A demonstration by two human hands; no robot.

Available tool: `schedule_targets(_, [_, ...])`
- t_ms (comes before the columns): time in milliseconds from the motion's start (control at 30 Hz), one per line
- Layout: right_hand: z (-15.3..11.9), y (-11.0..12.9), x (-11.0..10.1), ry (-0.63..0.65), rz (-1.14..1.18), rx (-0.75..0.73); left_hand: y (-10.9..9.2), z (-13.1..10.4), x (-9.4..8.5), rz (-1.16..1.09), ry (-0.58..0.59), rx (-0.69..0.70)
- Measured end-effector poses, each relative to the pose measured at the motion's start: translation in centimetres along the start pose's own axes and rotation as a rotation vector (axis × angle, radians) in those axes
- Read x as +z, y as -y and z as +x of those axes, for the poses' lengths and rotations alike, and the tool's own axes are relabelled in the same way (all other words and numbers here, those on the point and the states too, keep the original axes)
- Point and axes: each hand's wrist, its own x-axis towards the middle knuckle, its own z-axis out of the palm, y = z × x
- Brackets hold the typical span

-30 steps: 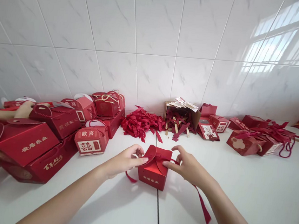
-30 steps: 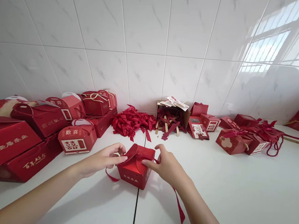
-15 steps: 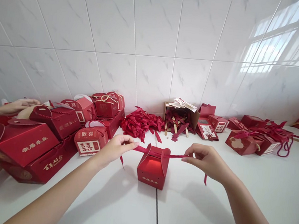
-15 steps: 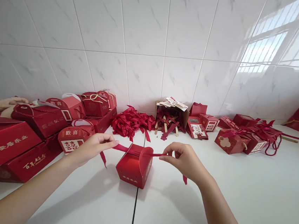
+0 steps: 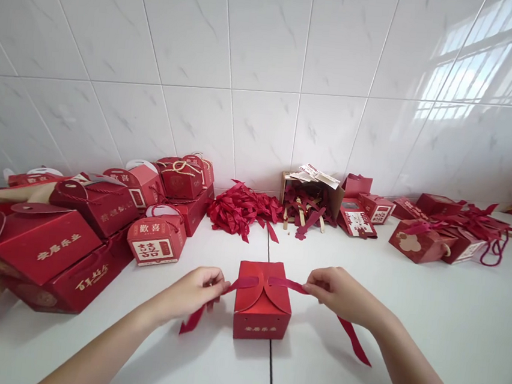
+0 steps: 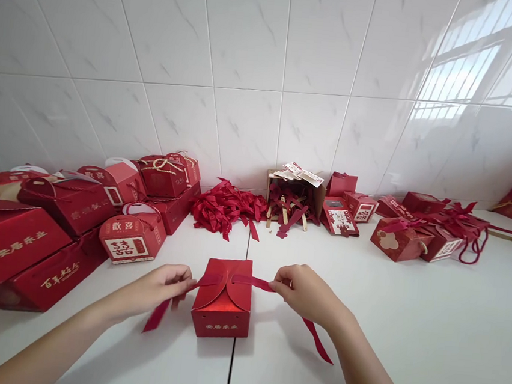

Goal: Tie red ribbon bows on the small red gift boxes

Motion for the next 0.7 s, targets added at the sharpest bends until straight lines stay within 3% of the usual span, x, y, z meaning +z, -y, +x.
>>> schedule_targets(167, [-1.9,0.4,1.2,-0.269,-0.214,0.261,4.0,-0.5,0.5,0.060,-0.225,0.024])
schedule_targets(233, [-2.9,0.8,1.5,-0.170,-0.159,0.232,4.0,-1.0,0.4,0.047,-0.134,0.003])
schedule_targets(333, [-3.7,1.3,2.4,0.029,-0.046,0.013,2.4,-2.1,0.7,-0.029,0.147,-0.027])
schedule_targets(400, [-3.5,1.2,3.3,0.085,-0.051,-0.050,1.3,-2.4,1.1,-0.075,0.232,-0.027])
schedule_targets(500, [-2.8,0.5,4.4,0.155,-0.033,0.012,0.7,-2.0,1.3,-0.162,0.145,-0.044])
schedule_targets(567, [-2.4,0.1,4.6,0.151,0.119,0.065,0.9,-1.4,1.2,-0.303,0.055,-0.082])
schedule_targets(700, [-2.2,0.5,4.1,-0.128,0.611,0.040,0.6,-0.7,0.4,-0.868,0.084,-0.144])
